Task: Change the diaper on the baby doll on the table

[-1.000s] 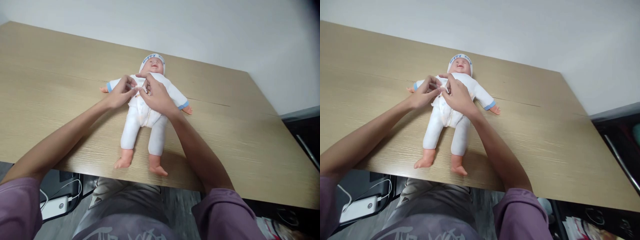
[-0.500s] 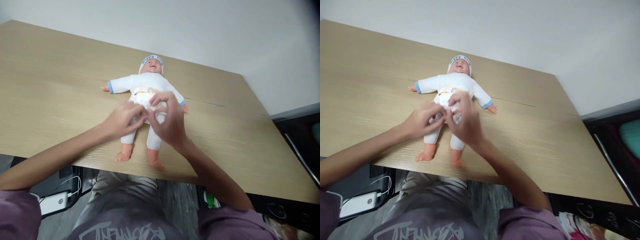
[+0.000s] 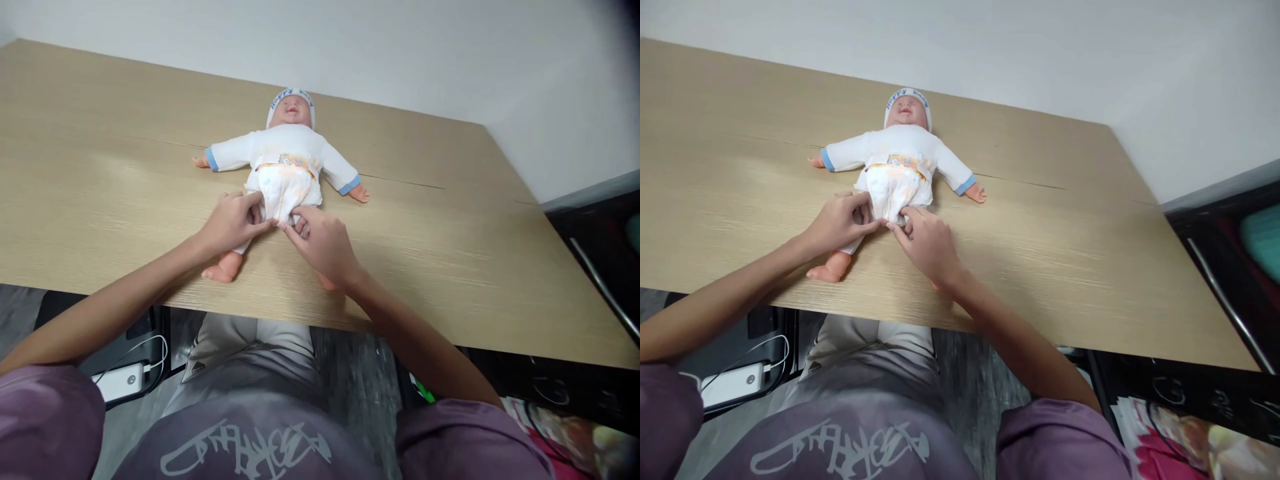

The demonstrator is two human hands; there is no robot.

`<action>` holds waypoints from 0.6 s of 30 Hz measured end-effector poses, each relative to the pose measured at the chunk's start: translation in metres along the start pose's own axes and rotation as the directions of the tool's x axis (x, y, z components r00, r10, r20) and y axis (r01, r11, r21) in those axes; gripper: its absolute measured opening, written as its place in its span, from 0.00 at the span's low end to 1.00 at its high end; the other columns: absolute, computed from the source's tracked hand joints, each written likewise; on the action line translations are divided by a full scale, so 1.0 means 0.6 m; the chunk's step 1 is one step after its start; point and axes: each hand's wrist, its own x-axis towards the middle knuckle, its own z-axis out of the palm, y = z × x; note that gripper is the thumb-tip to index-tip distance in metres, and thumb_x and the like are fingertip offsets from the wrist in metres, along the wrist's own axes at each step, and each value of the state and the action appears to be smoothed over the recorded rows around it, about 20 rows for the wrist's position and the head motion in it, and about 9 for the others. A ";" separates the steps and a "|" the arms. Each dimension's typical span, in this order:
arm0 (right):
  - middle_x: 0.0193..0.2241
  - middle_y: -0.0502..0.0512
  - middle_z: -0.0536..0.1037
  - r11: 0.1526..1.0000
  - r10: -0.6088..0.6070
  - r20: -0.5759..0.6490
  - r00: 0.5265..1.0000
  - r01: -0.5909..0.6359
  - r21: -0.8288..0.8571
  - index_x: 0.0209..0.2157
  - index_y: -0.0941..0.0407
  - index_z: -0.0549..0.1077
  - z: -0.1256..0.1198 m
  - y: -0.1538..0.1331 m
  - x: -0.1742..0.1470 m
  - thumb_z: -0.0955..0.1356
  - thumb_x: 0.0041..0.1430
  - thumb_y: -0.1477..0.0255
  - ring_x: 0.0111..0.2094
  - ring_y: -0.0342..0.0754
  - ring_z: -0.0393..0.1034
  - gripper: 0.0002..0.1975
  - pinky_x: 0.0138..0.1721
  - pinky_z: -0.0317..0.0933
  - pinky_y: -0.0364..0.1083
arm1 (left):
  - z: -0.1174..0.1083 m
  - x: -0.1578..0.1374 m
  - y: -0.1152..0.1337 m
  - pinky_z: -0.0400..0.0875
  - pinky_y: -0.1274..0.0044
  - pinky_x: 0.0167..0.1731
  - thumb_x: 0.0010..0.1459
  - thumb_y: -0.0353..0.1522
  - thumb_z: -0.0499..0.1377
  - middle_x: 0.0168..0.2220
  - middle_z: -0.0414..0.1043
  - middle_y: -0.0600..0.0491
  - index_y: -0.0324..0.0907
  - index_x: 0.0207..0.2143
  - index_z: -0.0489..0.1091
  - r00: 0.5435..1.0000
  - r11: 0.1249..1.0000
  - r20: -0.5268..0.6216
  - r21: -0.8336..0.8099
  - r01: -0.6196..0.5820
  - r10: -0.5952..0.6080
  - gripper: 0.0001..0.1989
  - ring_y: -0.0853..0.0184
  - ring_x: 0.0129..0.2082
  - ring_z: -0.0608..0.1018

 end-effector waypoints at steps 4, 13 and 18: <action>0.41 0.56 0.83 0.999 -0.005 -0.030 1.000 0.004 -0.036 0.49 0.54 0.82 0.010 0.000 -0.006 0.74 0.76 0.68 0.38 0.54 0.77 0.05 0.39 0.61 0.50 | 0.001 0.000 -0.004 0.66 0.66 0.43 0.69 0.46 0.69 0.29 0.76 0.53 0.45 0.31 0.68 0.999 0.999 -0.015 -0.036 -0.028 0.028 0.20 0.59 0.36 0.74; 0.62 0.62 0.82 0.999 -0.035 -0.013 0.999 0.035 0.012 0.56 0.51 0.79 0.004 -0.004 -0.023 0.72 0.75 0.70 0.47 0.59 0.80 0.11 0.49 0.72 0.55 | 0.007 -0.006 -0.016 0.71 0.56 0.64 0.70 0.50 0.67 0.58 0.78 0.42 0.45 0.40 0.72 0.984 0.981 -0.120 -0.130 -0.144 0.129 0.18 0.49 0.57 0.77; 0.59 0.62 0.85 0.998 -0.054 0.004 0.999 0.053 0.043 0.56 0.52 0.76 0.004 -0.008 -0.023 0.72 0.74 0.71 0.49 0.61 0.81 0.12 0.53 0.72 0.56 | 0.004 -0.004 -0.017 0.70 0.56 0.61 0.71 0.49 0.66 0.49 0.81 0.45 0.45 0.38 0.69 0.987 0.983 -0.075 -0.111 -0.147 0.139 0.18 0.51 0.51 0.76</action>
